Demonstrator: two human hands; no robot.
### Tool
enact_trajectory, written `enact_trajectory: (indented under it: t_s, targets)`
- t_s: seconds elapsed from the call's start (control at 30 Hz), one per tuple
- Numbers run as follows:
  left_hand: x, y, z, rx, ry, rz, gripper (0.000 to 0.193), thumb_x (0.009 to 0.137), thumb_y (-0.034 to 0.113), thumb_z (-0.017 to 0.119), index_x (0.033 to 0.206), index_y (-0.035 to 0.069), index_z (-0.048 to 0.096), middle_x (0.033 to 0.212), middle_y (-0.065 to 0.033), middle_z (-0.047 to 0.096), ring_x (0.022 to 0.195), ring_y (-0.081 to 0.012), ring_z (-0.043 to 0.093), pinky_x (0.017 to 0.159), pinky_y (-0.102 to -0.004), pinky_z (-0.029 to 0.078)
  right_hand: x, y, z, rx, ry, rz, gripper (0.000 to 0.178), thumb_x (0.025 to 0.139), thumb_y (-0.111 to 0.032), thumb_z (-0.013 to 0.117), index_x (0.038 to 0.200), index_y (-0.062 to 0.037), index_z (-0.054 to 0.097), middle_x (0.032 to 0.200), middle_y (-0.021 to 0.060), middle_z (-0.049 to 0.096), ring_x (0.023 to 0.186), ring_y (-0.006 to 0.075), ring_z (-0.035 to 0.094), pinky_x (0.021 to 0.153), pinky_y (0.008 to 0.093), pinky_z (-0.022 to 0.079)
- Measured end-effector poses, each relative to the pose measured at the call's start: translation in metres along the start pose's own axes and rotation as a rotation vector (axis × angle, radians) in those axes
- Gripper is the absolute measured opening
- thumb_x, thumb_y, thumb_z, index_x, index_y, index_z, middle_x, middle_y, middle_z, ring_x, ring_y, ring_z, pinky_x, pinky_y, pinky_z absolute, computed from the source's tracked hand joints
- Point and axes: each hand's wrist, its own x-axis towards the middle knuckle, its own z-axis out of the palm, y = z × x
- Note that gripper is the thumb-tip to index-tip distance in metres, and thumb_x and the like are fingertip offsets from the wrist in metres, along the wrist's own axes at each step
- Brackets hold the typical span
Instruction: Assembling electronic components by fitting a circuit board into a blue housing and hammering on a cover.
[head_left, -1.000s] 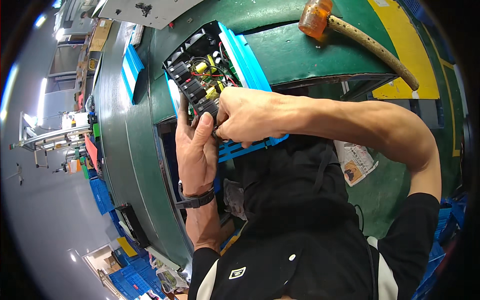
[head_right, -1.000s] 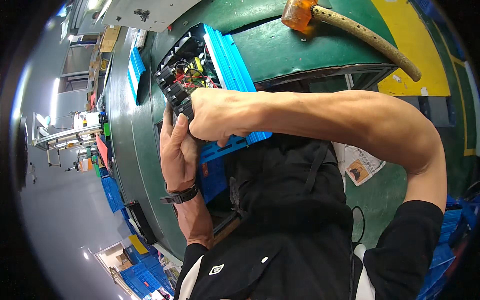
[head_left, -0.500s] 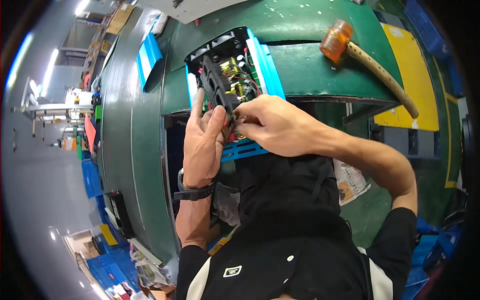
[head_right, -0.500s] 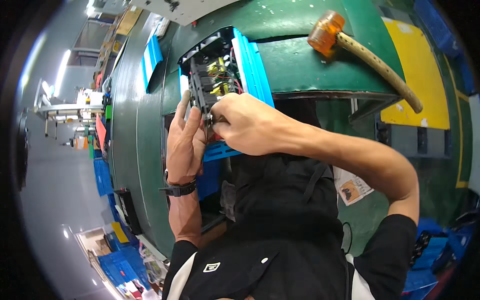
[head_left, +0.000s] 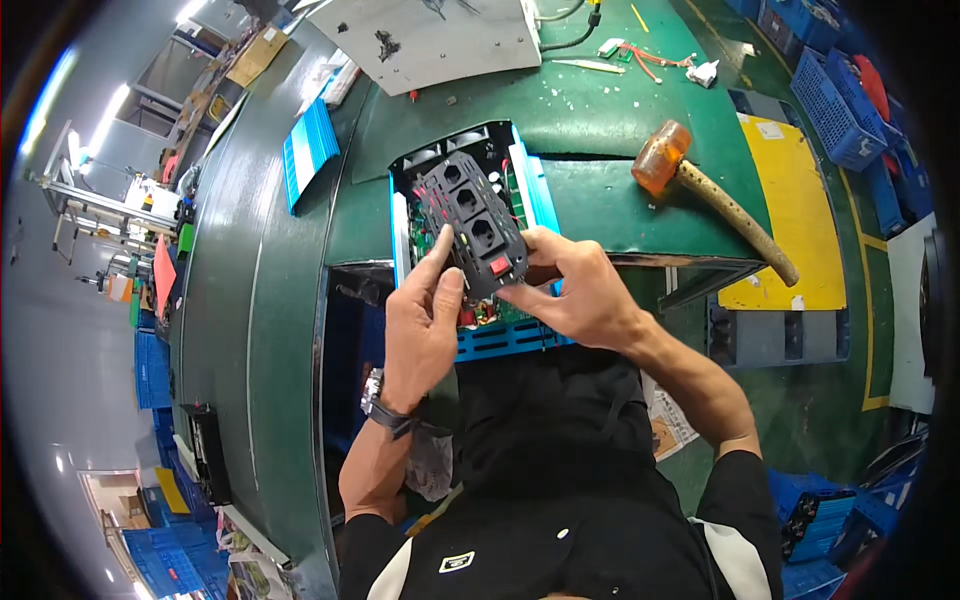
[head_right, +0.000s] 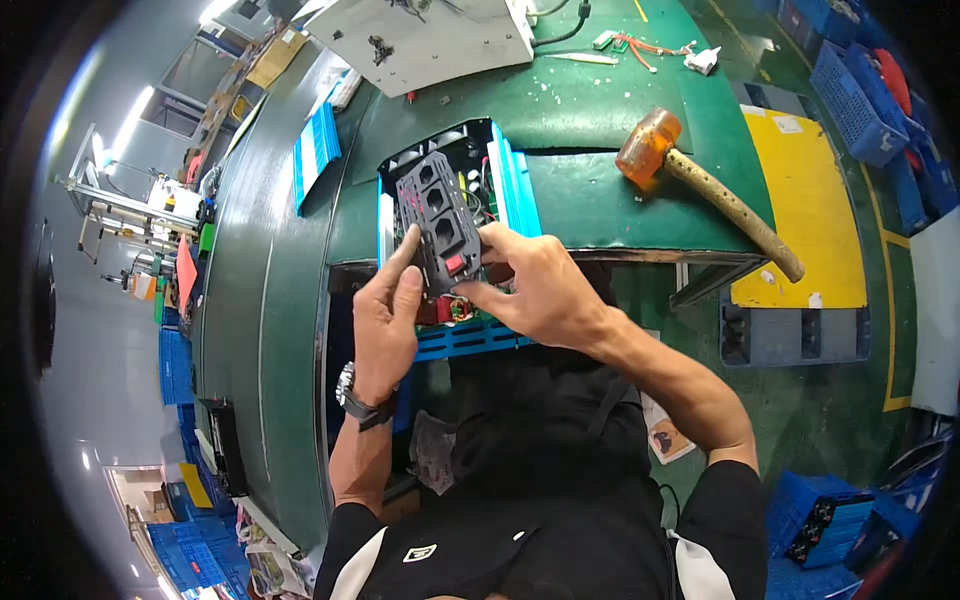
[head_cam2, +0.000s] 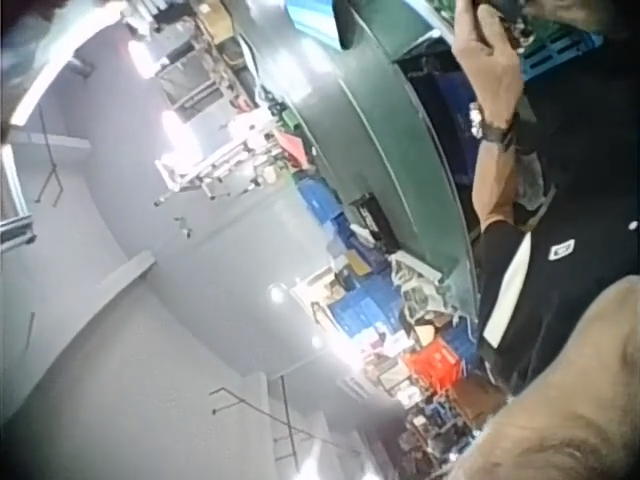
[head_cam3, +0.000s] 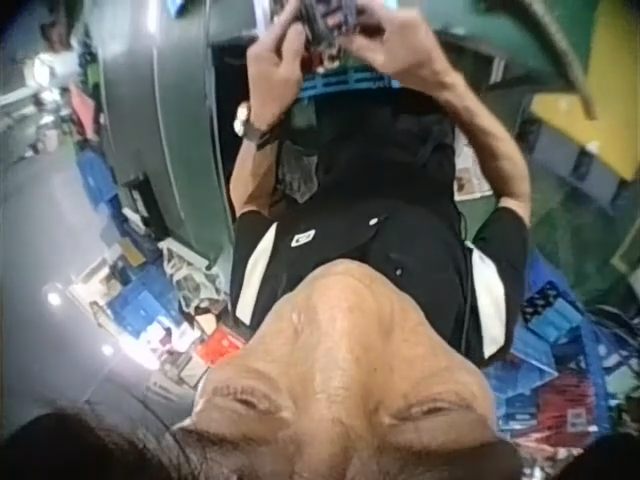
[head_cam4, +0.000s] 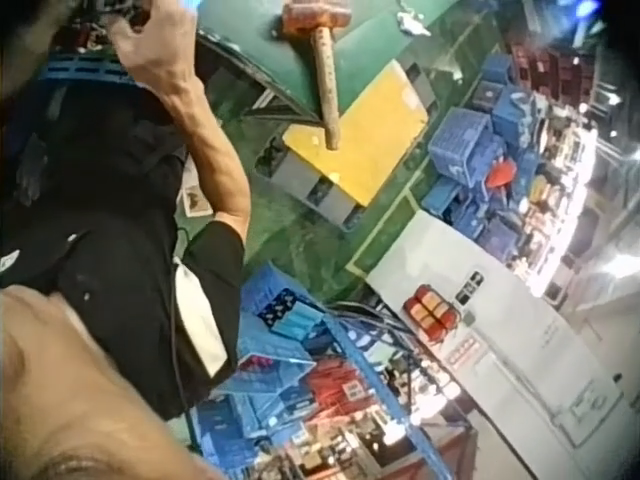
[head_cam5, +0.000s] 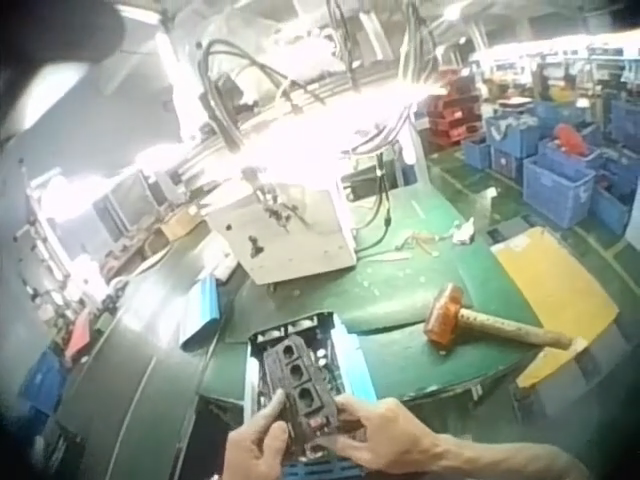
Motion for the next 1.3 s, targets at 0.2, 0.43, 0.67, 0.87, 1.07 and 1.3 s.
enact_trajectory:
  t_s: [0.2, 0.43, 0.67, 0.87, 1.07, 1.3]
  targets:
    - [0.007, 0.009, -0.005, 0.29, -0.055, 0.218, 0.042, 0.099, 0.004, 0.054, 0.141, -0.001, 0.058, 0.097, -0.0177, 0.066, 0.084, -0.0223, 0.063, 0.077, -0.0337, 0.05, -0.001, 0.011, 0.017, -0.111, 0.268, -0.164, 0.029, 0.081, -0.001, 0.075, 0.108, 0.0063, 0.069, 0.089, 0.0164, 0.074, 0.082, 0.0181, 0.077, 0.072, 0.0285, 0.058]
    - [0.053, 0.02, -0.034, 0.79, -0.266, 0.663, 0.083, 0.07, -0.006, 0.062, 0.151, 0.011, 0.05, 0.13, -0.0189, 0.055, 0.117, -0.0376, 0.055, 0.103, -0.0471, 0.043, -0.005, 0.014, 0.032, -0.224, 0.427, -0.254, 0.017, 0.077, -0.002, 0.075, 0.093, 0.0013, 0.074, 0.078, 0.0142, 0.073, 0.068, 0.0233, 0.073, 0.071, 0.0307, 0.058]
    - [0.107, 0.02, -0.009, 0.74, -0.731, 0.85, 0.109, 0.048, 0.008, 0.078, 0.152, 0.006, 0.043, 0.13, -0.0163, 0.056, 0.129, -0.0367, 0.051, 0.121, -0.0454, 0.034, -0.007, 0.029, 0.024, -0.47, 0.46, -0.397, 0.015, 0.073, -0.005, 0.076, 0.086, -0.0011, 0.07, 0.074, 0.0137, 0.069, 0.063, 0.0312, 0.067, 0.08, 0.0434, 0.055]
    - [0.102, 0.022, -0.003, 0.771, -0.67, 0.893, 0.119, 0.042, 0.011, 0.08, 0.153, -0.002, 0.038, 0.112, -0.0148, 0.055, 0.104, -0.0349, 0.055, 0.1, -0.0429, 0.045, -0.008, 0.028, 0.021, -0.433, 0.445, -0.432, 0.012, 0.068, -0.002, 0.072, 0.073, -0.0026, 0.06, 0.065, 0.0118, 0.06, 0.058, 0.0329, 0.061, 0.08, 0.0434, 0.056]
    - [0.098, 0.024, 0.001, 0.756, -0.562, 0.878, 0.118, 0.04, 0.014, 0.076, 0.152, -0.003, 0.042, 0.103, -0.0155, 0.052, 0.1, -0.038, 0.053, 0.097, -0.0439, 0.045, -0.003, 0.033, 0.017, -0.411, 0.46, -0.495, 0.011, 0.066, 0.0, 0.069, 0.072, -0.0014, 0.06, 0.062, 0.0127, 0.058, 0.057, 0.0336, 0.061, 0.079, 0.0439, 0.056]
    - [0.089, 0.021, 0.005, 0.823, -0.467, 0.809, 0.105, 0.049, 0.011, 0.073, 0.147, -0.01, 0.043, 0.108, -0.0208, 0.056, 0.101, -0.0381, 0.054, 0.096, -0.0424, 0.045, 0.003, 0.038, 0.02, -0.405, 0.466, -0.434, 0.013, 0.069, 0.006, 0.065, 0.081, 0.0024, 0.063, 0.07, 0.0165, 0.063, 0.063, 0.036, 0.066, 0.067, 0.0391, 0.057]
